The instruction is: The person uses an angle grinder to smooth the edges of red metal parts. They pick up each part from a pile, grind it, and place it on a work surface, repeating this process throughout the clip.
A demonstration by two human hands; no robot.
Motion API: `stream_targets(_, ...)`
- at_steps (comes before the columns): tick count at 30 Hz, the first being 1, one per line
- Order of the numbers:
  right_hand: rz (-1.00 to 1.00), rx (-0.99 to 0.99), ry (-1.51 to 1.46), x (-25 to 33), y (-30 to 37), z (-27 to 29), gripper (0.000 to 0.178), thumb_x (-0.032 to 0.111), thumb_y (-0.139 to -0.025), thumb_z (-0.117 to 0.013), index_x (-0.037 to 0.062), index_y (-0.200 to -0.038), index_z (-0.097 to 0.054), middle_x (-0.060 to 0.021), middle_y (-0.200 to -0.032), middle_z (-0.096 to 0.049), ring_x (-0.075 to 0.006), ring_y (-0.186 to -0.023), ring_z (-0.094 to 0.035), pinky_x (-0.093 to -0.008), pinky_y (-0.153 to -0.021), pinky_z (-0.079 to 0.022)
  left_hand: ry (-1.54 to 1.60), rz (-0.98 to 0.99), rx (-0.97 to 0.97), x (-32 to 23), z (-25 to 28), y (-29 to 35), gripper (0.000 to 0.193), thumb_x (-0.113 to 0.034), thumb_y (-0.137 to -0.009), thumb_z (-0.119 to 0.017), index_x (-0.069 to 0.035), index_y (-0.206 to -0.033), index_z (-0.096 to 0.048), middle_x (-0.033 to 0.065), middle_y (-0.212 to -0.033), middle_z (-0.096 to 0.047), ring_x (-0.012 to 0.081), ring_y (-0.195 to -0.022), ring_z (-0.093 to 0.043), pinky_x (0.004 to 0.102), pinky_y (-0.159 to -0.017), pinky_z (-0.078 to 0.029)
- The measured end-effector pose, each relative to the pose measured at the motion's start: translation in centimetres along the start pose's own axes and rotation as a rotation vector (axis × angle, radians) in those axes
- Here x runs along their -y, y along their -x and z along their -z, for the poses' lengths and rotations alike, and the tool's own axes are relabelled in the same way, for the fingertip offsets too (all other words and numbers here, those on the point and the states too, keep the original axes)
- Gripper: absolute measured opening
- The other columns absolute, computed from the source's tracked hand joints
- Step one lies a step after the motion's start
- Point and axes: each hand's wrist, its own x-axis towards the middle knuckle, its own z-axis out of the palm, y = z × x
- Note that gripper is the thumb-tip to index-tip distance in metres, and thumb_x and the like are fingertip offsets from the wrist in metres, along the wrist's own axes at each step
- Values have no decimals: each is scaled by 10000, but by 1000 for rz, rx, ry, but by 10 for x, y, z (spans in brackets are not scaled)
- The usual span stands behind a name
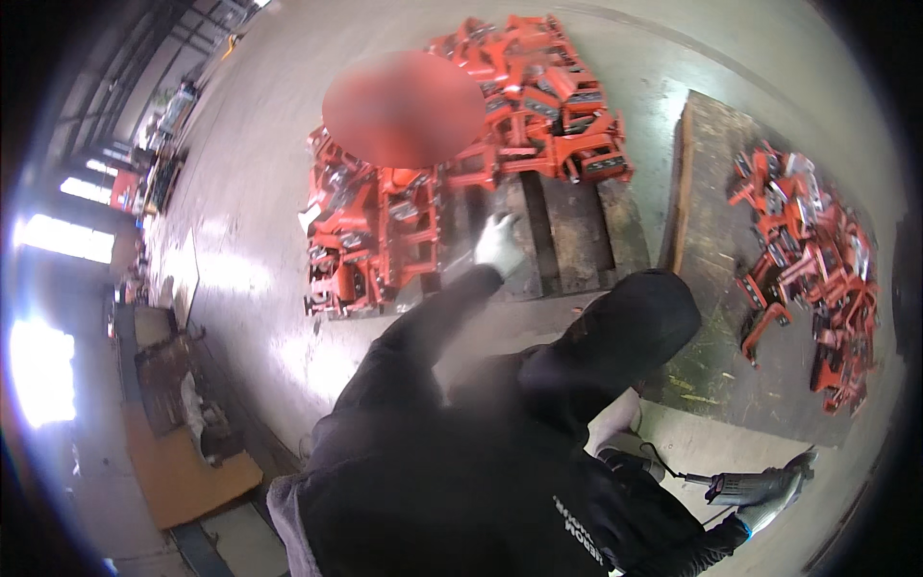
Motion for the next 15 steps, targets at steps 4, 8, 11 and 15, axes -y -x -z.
stream_targets(4,-34,129,105,-8,-7,-26,425,365,-1025,-581,107,-1358,-633,7,-1193,-634,-98,-926,-543,-296,-803,-456,-103,473,-75,115,97,78,432,-136,-854,-655,-81,-1282,-652,199,-1262,-636,384,-1227,-599,442,-1032,-500)
stream_targets(8,-10,161,121,-27,-22,-17,473,365,-1021,-569,117,-1424,-584,-35,-1350,-613,-137,-1058,-597,-295,-845,-471,80,612,-379,227,90,66,367,-298,-873,-664,-43,-1137,-671,204,-1112,-713,391,-1072,-676,458,-956,-526)
stream_targets(11,22,209,26,-38,-39,-10,500,340,-1009,-607,131,-1463,-584,-57,-1440,-613,-123,-971,-620,-261,-801,-492,128,694,-453,271,100,47,376,-230,-861,-743,-20,-1162,-665,137,-1067,-734,254,-1004,-704,351,-935,-527)
stream_targets(15,-12,181,163,-39,-72,22,581,405,-1004,-590,77,-1482,-556,-89,-1491,-572,-213,-1234,-620,-357,-1026,-485,-173,596,-440,285,160,22,536,-351,-860,-703,-73,-1309,-613,240,-1252,-630,429,-1187,-606,502,-1003,-500)
